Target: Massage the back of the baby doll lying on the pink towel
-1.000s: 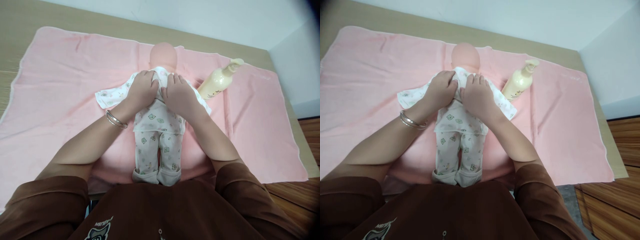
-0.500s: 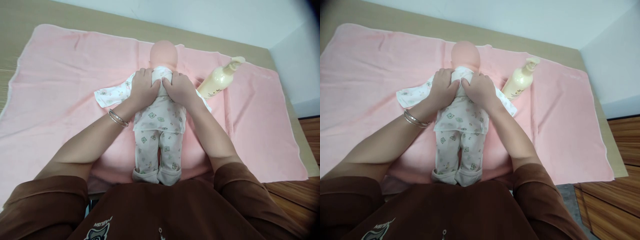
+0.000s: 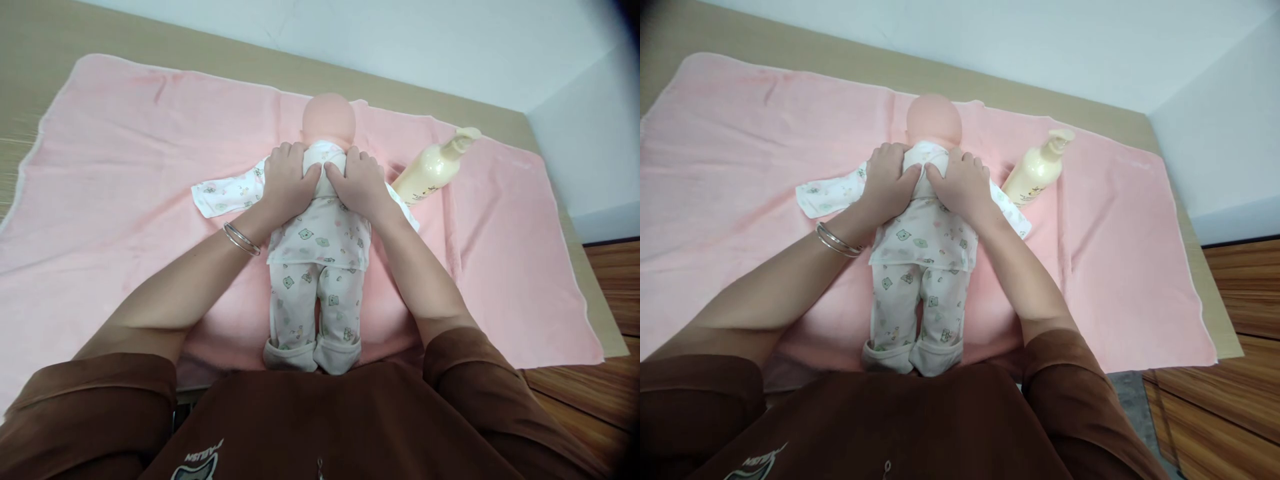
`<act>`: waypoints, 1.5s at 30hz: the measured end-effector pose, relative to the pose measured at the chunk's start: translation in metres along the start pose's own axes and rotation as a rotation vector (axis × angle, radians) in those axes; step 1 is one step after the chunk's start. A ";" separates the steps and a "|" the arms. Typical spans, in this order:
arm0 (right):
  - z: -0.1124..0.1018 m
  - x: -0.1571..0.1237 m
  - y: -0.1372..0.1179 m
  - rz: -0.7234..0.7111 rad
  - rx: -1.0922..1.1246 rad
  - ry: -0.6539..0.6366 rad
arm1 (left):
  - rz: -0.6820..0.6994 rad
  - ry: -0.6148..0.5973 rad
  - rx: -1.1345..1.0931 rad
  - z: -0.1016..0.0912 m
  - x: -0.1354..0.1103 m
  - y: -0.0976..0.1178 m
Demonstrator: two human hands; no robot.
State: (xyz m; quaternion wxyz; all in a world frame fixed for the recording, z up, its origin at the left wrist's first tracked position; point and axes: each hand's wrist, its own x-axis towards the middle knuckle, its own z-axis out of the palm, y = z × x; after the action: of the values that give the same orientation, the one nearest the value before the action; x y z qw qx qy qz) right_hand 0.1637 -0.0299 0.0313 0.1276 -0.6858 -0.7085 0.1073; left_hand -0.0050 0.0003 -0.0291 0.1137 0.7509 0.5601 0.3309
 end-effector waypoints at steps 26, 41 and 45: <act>-0.009 -0.035 -0.019 -0.115 -0.128 -0.009 | 0.101 -0.073 0.042 -0.029 -0.007 0.024; -0.006 -0.006 -0.002 -0.107 -0.079 -0.010 | 0.180 -0.084 0.042 -0.030 -0.028 0.037; -0.003 -0.031 -0.012 -0.175 -0.163 -0.034 | 0.106 -0.096 -0.019 -0.026 -0.007 0.019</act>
State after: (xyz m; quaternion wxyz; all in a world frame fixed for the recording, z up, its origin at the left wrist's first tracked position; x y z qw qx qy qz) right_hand 0.1538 -0.0614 0.0372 0.0683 -0.6276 -0.7740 0.0497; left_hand -0.0073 -0.0184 -0.0021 0.1300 0.7934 0.5105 0.3051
